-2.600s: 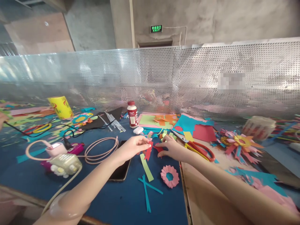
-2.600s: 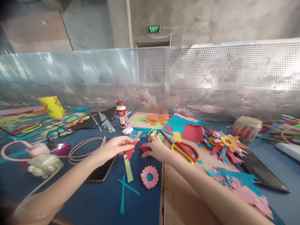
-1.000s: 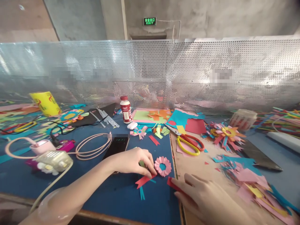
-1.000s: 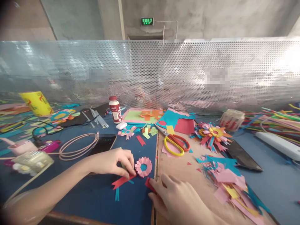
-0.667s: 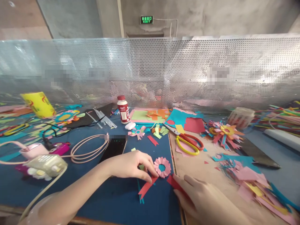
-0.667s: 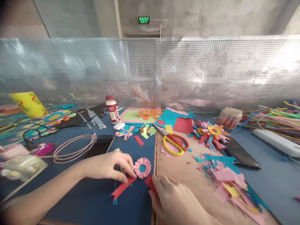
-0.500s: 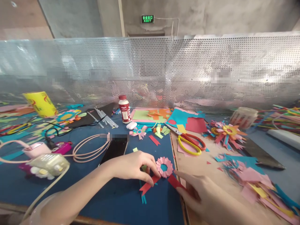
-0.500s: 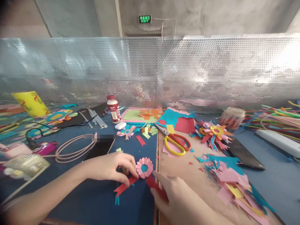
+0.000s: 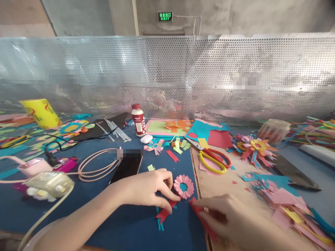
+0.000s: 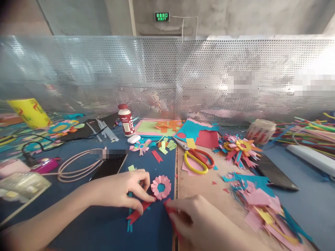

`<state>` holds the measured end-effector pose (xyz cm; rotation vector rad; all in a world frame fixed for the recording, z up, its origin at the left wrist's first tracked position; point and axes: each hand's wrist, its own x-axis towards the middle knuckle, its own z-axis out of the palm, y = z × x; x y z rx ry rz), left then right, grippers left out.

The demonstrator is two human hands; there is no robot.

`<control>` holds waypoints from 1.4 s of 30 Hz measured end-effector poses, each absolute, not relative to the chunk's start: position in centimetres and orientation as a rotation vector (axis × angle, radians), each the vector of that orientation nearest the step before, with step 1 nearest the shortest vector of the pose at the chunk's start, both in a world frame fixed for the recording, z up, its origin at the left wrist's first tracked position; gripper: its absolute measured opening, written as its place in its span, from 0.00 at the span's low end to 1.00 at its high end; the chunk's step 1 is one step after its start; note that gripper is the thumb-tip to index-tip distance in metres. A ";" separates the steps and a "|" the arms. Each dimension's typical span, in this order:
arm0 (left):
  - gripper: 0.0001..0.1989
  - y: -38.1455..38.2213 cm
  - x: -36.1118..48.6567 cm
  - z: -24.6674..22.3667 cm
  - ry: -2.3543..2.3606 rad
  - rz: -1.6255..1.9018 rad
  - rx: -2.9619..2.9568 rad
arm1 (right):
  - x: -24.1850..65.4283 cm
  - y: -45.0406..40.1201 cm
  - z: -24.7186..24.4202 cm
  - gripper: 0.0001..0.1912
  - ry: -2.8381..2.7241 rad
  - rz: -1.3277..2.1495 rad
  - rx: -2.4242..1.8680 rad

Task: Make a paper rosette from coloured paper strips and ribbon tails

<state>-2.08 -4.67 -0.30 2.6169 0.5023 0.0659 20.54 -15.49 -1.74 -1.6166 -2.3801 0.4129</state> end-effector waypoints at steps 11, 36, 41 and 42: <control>0.16 -5.1 -2.1 0.5 0.512 -0.014 2.735 | 21.1 -15.5 -3.9 0.16 -2.538 -0.385 -1.374; 0.15 -5.1 -2.1 0.7 0.559 0.039 2.711 | 20.7 -14.3 -1.0 0.15 -2.486 0.051 -1.510; 0.15 -4.7 -2.3 0.4 0.554 0.075 2.666 | 20.2 -9.0 0.0 0.13 -2.521 -0.104 -1.403; 0.16 -4.6 -2.4 0.3 0.557 0.086 2.653 | 20.0 -7.6 -0.1 0.12 -2.551 -0.186 -1.398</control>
